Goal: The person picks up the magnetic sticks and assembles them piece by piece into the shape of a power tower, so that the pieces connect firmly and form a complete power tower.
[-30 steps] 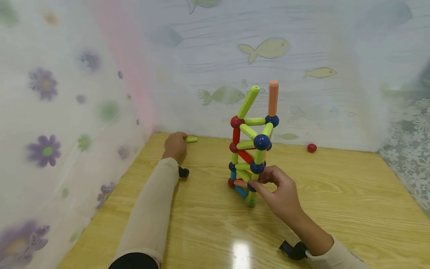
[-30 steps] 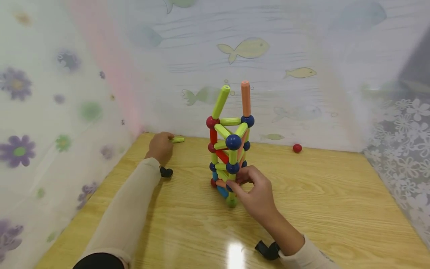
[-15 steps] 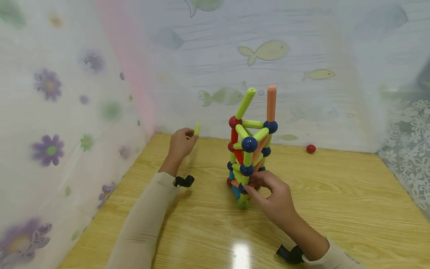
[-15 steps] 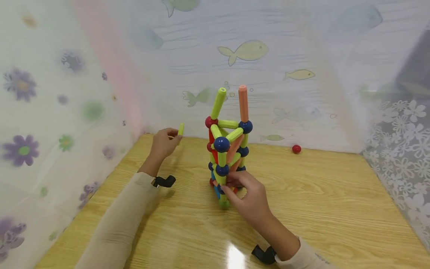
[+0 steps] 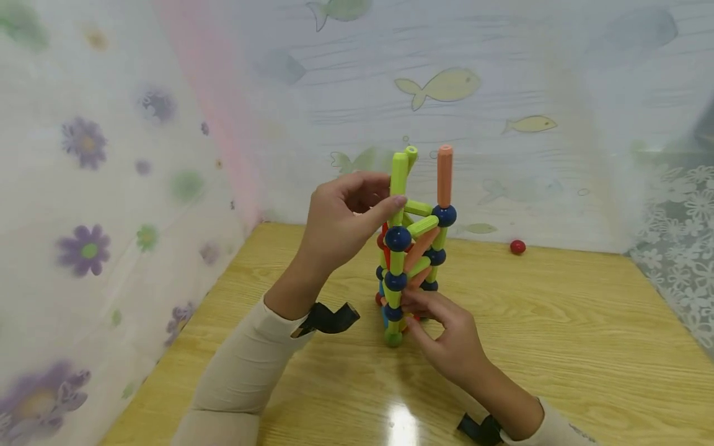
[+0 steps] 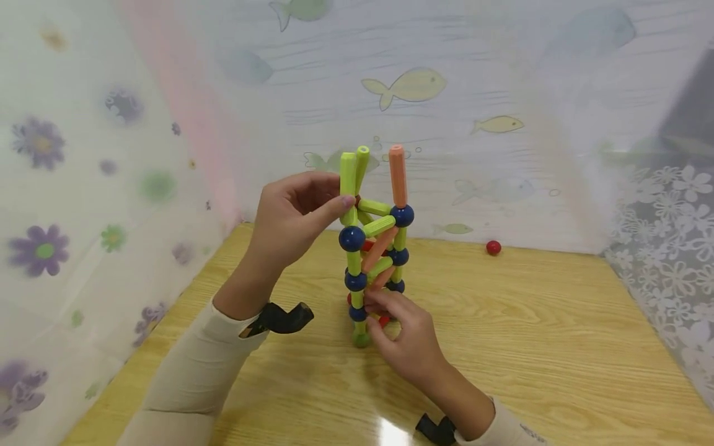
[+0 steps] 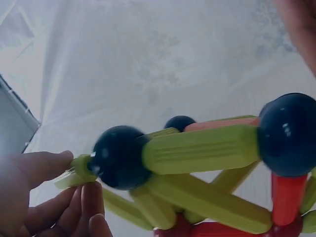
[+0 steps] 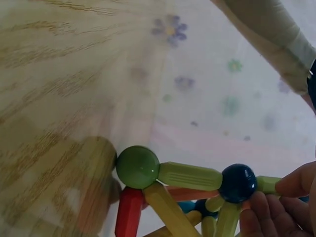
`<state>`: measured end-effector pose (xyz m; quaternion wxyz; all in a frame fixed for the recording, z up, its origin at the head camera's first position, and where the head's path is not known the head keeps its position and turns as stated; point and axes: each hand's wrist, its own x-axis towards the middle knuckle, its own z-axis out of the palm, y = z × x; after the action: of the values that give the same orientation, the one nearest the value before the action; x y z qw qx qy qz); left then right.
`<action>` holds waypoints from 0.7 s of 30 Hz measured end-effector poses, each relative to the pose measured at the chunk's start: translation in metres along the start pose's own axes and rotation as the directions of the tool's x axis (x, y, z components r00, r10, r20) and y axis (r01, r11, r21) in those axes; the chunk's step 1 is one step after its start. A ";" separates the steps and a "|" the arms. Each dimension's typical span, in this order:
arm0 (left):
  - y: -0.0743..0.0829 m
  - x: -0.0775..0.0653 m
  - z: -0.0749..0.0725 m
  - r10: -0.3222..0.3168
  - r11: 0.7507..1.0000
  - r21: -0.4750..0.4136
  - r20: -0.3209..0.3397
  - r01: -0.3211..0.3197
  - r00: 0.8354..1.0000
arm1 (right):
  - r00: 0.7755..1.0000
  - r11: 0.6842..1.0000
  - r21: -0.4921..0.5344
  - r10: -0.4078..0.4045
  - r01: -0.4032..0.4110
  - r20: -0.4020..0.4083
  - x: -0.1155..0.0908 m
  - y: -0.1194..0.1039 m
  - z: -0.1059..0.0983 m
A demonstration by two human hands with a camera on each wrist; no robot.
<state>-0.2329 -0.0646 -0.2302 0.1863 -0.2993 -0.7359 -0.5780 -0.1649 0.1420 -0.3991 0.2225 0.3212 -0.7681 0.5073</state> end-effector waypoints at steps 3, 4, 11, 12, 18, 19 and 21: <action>0.000 -0.003 0.005 -0.003 0.997 0.072 0.011 0.002 1.000 | 1.000 0.999 0.035 0.025 -0.025 -0.005 0.001 0.001 -0.001; -0.002 -0.004 0.006 0.002 0.996 0.094 0.009 -0.002 1.000 | 0.999 0.998 0.053 0.039 -0.038 -0.018 0.001 0.002 -0.003; -0.012 -0.006 0.012 -0.026 0.966 0.256 0.016 0.021 1.000 | 0.909 0.948 0.004 0.305 -0.317 -0.285 0.014 0.044 -0.042; -0.014 -0.008 0.013 -0.066 0.964 0.259 0.036 0.055 0.997 | 0.876 0.918 -0.032 0.367 -0.396 -0.313 0.017 0.056 -0.053; -0.034 -0.025 0.022 -0.253 0.954 0.205 0.148 0.221 0.956 | 0.713 0.661 -0.269 0.641 -0.701 -0.283 0.024 0.135 -0.123; -0.038 -0.027 0.023 -0.251 0.958 0.179 0.154 0.223 0.956 | 0.692 0.630 -0.287 0.667 -0.721 -0.276 0.024 0.146 -0.133; -0.045 -0.029 0.026 -0.229 0.969 0.130 0.158 0.210 0.960 | 0.638 0.574 -0.283 0.722 -0.768 -0.267 0.025 0.166 -0.149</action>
<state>-0.2392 -0.0529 -0.2882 0.0732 -0.2535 -0.8092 -0.5249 -0.2989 0.3195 -0.4307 0.0908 -0.1120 -0.8973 0.4172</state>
